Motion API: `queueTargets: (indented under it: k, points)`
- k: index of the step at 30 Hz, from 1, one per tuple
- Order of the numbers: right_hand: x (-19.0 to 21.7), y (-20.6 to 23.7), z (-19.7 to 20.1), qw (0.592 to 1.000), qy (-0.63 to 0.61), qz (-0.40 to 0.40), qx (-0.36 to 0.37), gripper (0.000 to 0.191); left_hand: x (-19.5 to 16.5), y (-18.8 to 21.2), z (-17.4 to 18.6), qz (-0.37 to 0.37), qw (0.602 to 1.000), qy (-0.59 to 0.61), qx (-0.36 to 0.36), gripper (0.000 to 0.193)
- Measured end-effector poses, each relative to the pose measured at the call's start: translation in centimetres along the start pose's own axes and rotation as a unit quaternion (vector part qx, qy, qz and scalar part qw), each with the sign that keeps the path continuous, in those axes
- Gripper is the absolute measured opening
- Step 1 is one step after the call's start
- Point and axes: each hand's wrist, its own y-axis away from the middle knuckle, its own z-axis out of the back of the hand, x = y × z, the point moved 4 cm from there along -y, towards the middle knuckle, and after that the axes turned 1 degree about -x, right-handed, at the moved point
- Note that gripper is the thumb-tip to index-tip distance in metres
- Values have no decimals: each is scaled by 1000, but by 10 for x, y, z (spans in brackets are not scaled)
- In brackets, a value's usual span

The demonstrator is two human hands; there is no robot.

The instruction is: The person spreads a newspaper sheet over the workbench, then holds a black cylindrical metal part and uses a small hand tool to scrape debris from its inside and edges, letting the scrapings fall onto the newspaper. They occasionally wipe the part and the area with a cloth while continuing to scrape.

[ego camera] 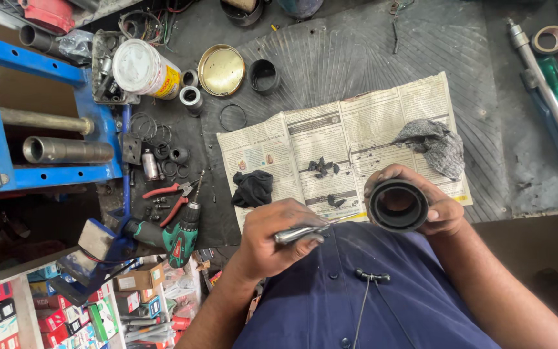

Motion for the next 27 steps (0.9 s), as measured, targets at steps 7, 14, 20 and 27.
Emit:
queueTargets:
  k: [7, 14, 20, 27]
  points:
    - [2, -2, 1, 995, 81, -31, -41, 85, -8, -20, -8, -57, 992, -101, 59, 24]
    - [4, -3, 3, 991, 102, -46, -69, 89, -17, -31, -12, -106, 967, -212, 99, 27]
    - [20, -12, 7, 946, 302, -66, -98, 84, 6, -28, -23, -9, 935, -339, 103, 24]
    - [10, -24, 5, 959, 249, -77, -115, 75, 34, -19, -38, 7, 924, -374, 83, 24]
